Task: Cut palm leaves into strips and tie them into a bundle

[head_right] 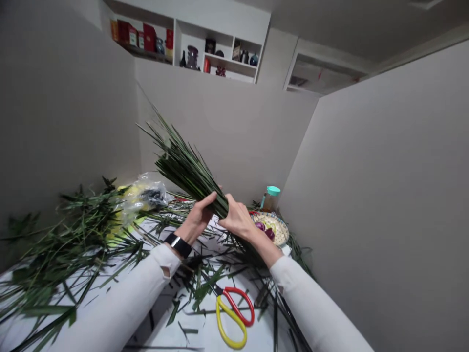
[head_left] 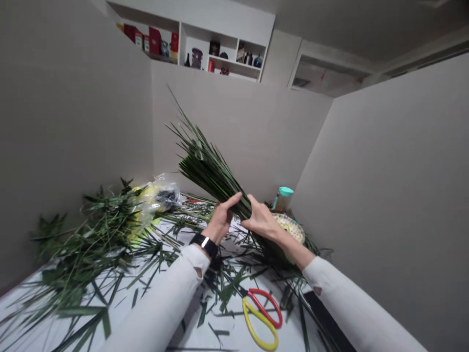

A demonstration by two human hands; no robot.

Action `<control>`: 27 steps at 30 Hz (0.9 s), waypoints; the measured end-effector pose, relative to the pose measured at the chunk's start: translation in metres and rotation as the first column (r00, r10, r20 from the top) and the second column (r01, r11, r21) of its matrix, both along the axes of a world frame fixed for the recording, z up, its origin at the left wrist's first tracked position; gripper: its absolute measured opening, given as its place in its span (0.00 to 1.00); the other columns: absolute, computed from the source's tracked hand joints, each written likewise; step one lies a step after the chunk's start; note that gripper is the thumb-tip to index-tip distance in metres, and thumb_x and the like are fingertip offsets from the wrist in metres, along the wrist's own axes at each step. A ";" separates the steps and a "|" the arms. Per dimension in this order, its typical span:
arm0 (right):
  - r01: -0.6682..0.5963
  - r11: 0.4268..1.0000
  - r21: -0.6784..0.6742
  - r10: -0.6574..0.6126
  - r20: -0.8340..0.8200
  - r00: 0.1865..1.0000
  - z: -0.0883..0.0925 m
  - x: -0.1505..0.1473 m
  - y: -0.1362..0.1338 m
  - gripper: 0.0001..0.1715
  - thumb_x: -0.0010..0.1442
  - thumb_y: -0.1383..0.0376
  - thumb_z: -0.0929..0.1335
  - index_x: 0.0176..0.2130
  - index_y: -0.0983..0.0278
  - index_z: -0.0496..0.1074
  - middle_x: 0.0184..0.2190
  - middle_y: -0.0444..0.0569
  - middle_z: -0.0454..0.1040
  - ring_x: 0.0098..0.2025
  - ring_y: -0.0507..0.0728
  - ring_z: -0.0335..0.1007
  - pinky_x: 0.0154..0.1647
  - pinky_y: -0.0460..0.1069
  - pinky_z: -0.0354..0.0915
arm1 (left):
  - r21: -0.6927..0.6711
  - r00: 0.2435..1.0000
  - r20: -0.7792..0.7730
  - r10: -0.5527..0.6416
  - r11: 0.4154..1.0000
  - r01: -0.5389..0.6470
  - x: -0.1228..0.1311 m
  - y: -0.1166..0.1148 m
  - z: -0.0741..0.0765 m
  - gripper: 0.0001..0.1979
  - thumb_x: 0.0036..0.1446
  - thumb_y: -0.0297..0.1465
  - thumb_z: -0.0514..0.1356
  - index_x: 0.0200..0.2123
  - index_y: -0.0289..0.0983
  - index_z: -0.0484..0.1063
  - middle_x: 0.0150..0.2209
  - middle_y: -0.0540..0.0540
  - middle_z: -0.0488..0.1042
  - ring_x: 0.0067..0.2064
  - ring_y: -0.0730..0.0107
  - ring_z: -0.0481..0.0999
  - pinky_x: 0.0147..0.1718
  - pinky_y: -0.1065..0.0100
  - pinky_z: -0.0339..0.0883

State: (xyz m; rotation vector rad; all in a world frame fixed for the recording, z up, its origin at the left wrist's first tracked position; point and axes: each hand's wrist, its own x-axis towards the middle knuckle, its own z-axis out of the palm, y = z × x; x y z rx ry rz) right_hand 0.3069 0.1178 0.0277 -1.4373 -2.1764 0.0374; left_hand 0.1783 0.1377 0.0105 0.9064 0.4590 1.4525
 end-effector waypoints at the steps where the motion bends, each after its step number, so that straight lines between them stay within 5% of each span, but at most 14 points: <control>1: 0.014 1.000 0.018 -0.014 0.013 1.000 0.008 0.002 -0.001 0.21 0.55 0.62 0.70 0.47 0.64 0.64 0.28 0.41 0.71 0.26 0.52 0.67 0.29 0.47 0.61 | 0.012 0.999 -0.031 -0.015 1.000 0.015 -0.003 0.000 0.004 0.15 0.62 0.35 0.61 0.49 0.35 0.72 0.51 0.41 0.74 0.49 0.59 0.76 0.48 0.51 0.71; 7: 0.149 0.972 0.179 -0.166 0.084 0.982 0.065 0.019 -0.001 0.30 0.49 0.66 0.68 0.52 0.65 0.60 0.34 0.52 0.75 0.34 0.62 0.73 0.33 0.50 0.58 | 0.027 0.961 -0.277 -0.020 0.999 0.028 -0.045 0.003 0.009 0.16 0.60 0.32 0.62 0.52 0.36 0.71 0.58 0.41 0.70 0.56 0.54 0.71 0.54 0.46 0.66; 12: 0.210 0.945 0.249 -0.254 0.158 0.954 0.077 0.016 0.000 0.27 0.49 0.70 0.68 0.50 0.66 0.60 0.37 0.57 0.76 0.39 0.65 0.73 0.38 0.54 0.61 | -0.009 0.913 -0.394 -0.104 0.994 0.110 -0.064 -0.004 0.002 0.13 0.61 0.34 0.62 0.46 0.34 0.74 0.51 0.42 0.75 0.52 0.57 0.74 0.52 0.48 0.67; 16: 0.157 0.946 0.284 -0.226 0.231 0.946 0.065 -0.016 -0.008 0.22 0.55 0.70 0.66 0.49 0.65 0.60 0.40 0.58 0.76 0.39 0.64 0.73 0.39 0.54 0.63 | 0.082 0.961 -0.260 -0.095 0.989 0.120 -0.040 -0.014 0.015 0.13 0.61 0.35 0.62 0.46 0.35 0.74 0.50 0.42 0.76 0.51 0.59 0.75 0.51 0.50 0.68; 21: 0.070 0.936 0.346 -0.179 0.295 0.939 0.062 -0.059 -0.020 0.19 0.61 0.74 0.61 0.52 0.70 0.60 0.43 0.61 0.74 0.42 0.64 0.71 0.44 0.57 0.65 | 0.115 0.999 0.011 0.030 0.993 -0.032 -0.020 -0.012 0.040 0.13 0.62 0.37 0.60 0.45 0.34 0.73 0.46 0.43 0.76 0.44 0.62 0.77 0.43 0.56 0.73; 27: -0.119 0.924 0.364 -0.022 0.361 0.932 0.072 -0.078 -0.022 0.38 0.59 0.73 0.63 0.65 0.77 0.46 0.57 0.65 0.65 0.54 0.65 0.63 0.52 0.59 0.64 | 0.095 0.953 0.243 0.182 0.973 -0.210 -0.039 -0.005 0.071 0.11 0.63 0.35 0.60 0.44 0.34 0.73 0.44 0.44 0.76 0.42 0.65 0.77 0.40 0.58 0.74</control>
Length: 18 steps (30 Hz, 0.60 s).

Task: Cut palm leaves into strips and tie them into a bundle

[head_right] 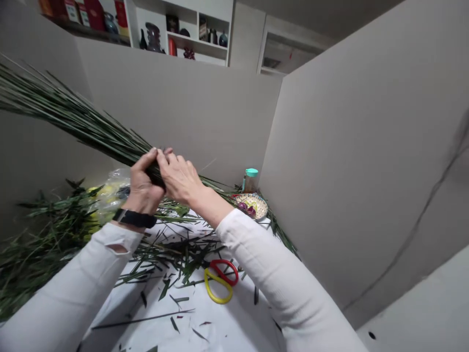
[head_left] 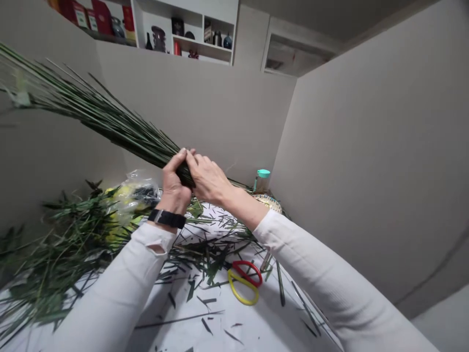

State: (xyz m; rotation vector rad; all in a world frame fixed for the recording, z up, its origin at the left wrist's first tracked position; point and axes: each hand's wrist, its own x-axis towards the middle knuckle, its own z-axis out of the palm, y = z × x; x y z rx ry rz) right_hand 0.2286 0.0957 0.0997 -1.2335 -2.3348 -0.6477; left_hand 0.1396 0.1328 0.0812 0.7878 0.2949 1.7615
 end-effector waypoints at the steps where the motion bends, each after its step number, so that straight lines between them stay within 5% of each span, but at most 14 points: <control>1: -0.022 1.000 -0.004 0.022 0.006 1.000 0.001 -0.001 -0.001 0.42 0.59 0.72 0.65 0.67 0.76 0.44 0.59 0.64 0.63 0.55 0.66 0.62 0.53 0.59 0.64 | -0.006 1.000 0.014 0.015 1.000 -0.015 -0.004 0.000 0.005 0.11 0.63 0.36 0.60 0.42 0.34 0.73 0.42 0.45 0.76 0.41 0.65 0.77 0.40 0.59 0.74; 5: -0.135 0.991 -0.017 0.135 0.000 0.991 0.001 0.003 -0.011 0.49 0.57 0.69 0.67 0.69 0.74 0.40 0.66 0.63 0.56 0.57 0.67 0.60 0.54 0.62 0.65 | -0.012 0.998 0.028 0.049 0.999 -0.049 -0.020 -0.006 0.023 0.11 0.63 0.33 0.58 0.30 0.34 0.72 0.32 0.48 0.77 0.36 0.68 0.77 0.38 0.63 0.73; 11: -0.298 0.948 -0.110 0.286 -0.110 0.952 -0.008 0.033 -0.032 0.38 0.65 0.67 0.63 0.68 0.75 0.46 0.68 0.61 0.54 0.63 0.63 0.56 0.62 0.59 0.59 | 0.023 0.993 -0.007 0.114 0.993 -0.114 -0.039 -0.013 0.049 0.09 0.49 0.20 0.56 0.19 0.35 0.68 0.19 0.53 0.71 0.24 0.77 0.72 0.33 0.68 0.72; 14: -0.240 0.949 -0.205 0.222 -0.107 0.969 -0.021 0.057 -0.038 0.38 0.65 0.67 0.65 0.68 0.72 0.46 0.68 0.57 0.55 0.63 0.62 0.56 0.63 0.59 0.58 | 0.015 0.986 -0.042 0.159 0.987 -0.159 -0.044 -0.013 0.058 0.09 0.44 0.19 0.56 0.18 0.35 0.66 0.17 0.53 0.69 0.22 0.77 0.69 0.28 0.70 0.70; 18: -0.074 0.960 -0.269 0.036 -0.146 0.989 -0.032 0.103 -0.044 0.45 0.58 0.67 0.71 0.67 0.69 0.49 0.71 0.64 0.46 0.69 0.72 0.42 0.61 0.72 0.54 | 0.016 0.968 -0.054 0.245 0.970 -0.245 -0.048 -0.010 0.063 0.10 0.43 0.19 0.55 0.15 0.36 0.64 0.16 0.54 0.66 0.21 0.79 0.65 0.25 0.72 0.67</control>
